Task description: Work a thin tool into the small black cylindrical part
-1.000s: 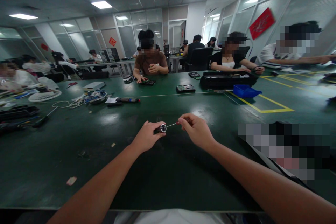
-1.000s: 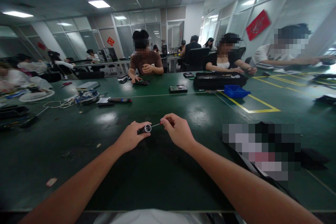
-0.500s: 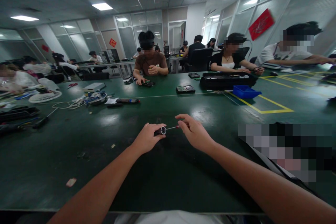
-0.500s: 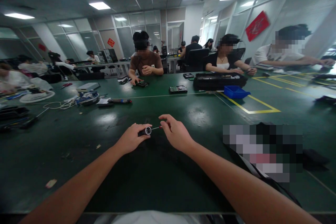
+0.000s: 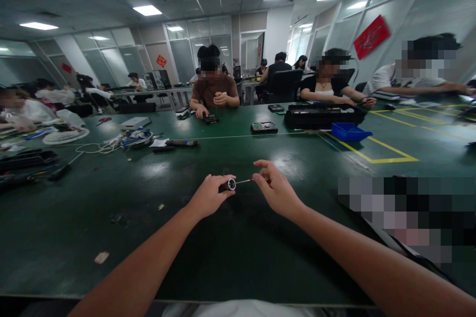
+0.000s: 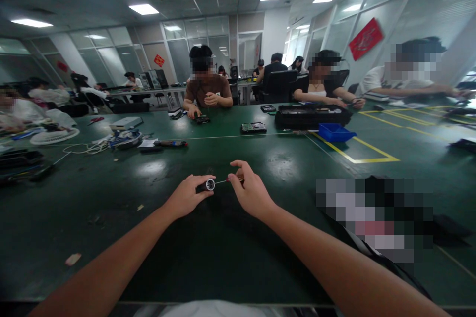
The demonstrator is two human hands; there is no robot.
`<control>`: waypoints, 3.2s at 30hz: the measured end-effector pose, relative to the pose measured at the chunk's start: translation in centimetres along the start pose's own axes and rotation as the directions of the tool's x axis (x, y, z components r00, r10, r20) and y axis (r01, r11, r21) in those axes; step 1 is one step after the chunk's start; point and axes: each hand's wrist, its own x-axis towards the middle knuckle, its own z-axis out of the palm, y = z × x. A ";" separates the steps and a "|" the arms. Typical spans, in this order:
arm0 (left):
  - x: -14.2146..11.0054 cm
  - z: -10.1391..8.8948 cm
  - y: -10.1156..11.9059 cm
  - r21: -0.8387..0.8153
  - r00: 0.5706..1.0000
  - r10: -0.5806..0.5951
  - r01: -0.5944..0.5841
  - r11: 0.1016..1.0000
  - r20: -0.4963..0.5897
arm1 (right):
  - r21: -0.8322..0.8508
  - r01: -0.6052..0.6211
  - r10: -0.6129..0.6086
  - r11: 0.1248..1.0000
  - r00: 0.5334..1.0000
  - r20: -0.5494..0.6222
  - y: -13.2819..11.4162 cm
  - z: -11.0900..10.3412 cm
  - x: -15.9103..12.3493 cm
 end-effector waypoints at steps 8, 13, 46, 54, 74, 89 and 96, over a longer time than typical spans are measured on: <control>0.0 0.2 0.0 0.022 0.999 0.010 -0.011 1.000 0.050 | -0.039 -0.068 0.070 0.997 0.997 0.038 -0.1 -0.3 0.4; 0.0 0.3 -0.2 0.010 0.999 0.011 -0.011 1.000 0.031 | -0.056 0.003 -0.003 0.998 1.000 0.007 0.1 -0.1 0.3; 0.2 0.0 -0.6 0.137 0.999 -0.004 -0.001 0.991 0.033 | 0.404 -0.203 0.236 0.892 0.971 -0.032 1.0 0.8 0.9; 0.1 0.2 -0.2 0.128 0.997 0.057 -0.064 0.990 0.061 | 0.166 -0.138 0.147 0.976 0.988 -0.044 0.7 0.3 0.6; -0.1 0.0 0.3 -0.103 0.999 -0.034 0.037 0.994 0.037 | -0.069 -0.042 0.030 0.997 0.986 -0.162 0.2 -0.5 0.4; -0.1 0.0 0.5 0.001 0.997 -0.009 0.009 1.000 0.071 | -0.125 0.033 -0.037 0.992 0.999 -0.031 -0.4 -0.3 0.1; -0.1 0.2 0.1 -0.021 0.999 -0.034 0.035 0.999 0.042 | -0.213 0.071 -0.092 0.974 0.991 -0.092 -0.3 -0.4 0.2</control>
